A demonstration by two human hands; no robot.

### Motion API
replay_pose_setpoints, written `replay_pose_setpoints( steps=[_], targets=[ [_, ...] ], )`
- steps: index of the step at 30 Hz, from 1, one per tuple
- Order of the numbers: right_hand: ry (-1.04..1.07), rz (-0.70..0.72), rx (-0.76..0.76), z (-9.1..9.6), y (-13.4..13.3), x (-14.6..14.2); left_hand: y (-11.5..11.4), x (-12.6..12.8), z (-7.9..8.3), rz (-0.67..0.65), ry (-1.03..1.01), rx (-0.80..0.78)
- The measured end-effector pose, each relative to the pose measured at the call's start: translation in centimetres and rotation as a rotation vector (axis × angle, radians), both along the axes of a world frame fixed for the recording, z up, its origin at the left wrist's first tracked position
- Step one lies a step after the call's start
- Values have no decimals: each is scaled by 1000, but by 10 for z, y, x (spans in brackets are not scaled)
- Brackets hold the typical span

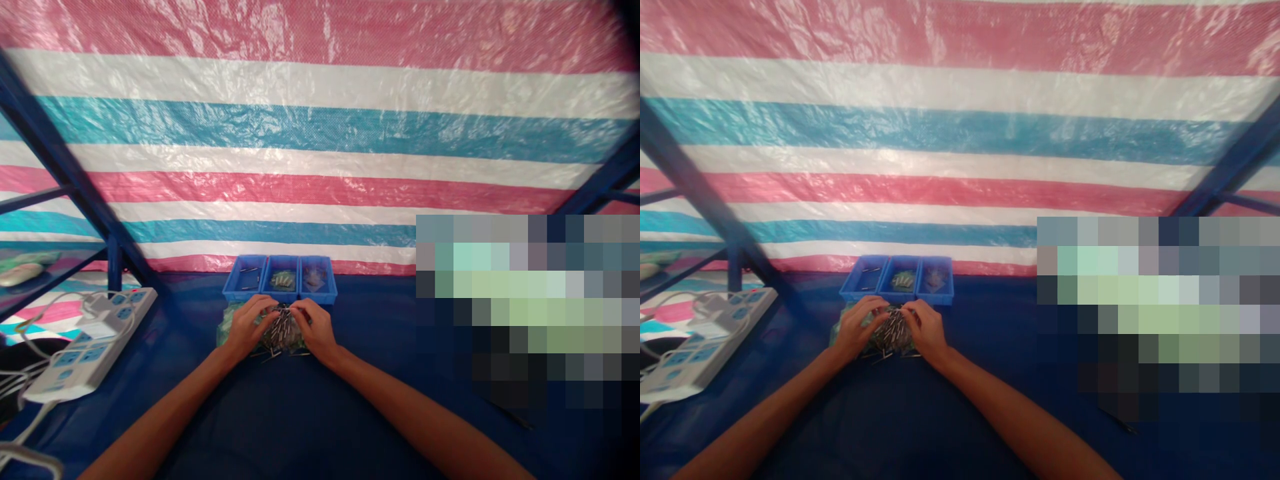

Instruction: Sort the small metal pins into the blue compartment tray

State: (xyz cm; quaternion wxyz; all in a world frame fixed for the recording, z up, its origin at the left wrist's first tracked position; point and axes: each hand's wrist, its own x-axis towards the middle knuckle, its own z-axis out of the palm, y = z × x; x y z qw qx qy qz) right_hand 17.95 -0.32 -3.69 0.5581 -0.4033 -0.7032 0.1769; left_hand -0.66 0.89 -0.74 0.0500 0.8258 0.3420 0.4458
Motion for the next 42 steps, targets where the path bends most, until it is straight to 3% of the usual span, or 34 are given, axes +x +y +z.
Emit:
replay_pose_setpoints(
  steps=[11,21,33,42],
  targets=[
    [-39,-23,25,-1,1,0,0,1,-4,-64,-32,26],
    [21,14,10,3,-3,1,2,-1,-8,105,44,46],
    [44,54,58,-5,1,-1,0,1,-6,118,-22,-146],
    [3,64,60,-1,1,0,0,1,-6,104,-40,-159]
  ],
)
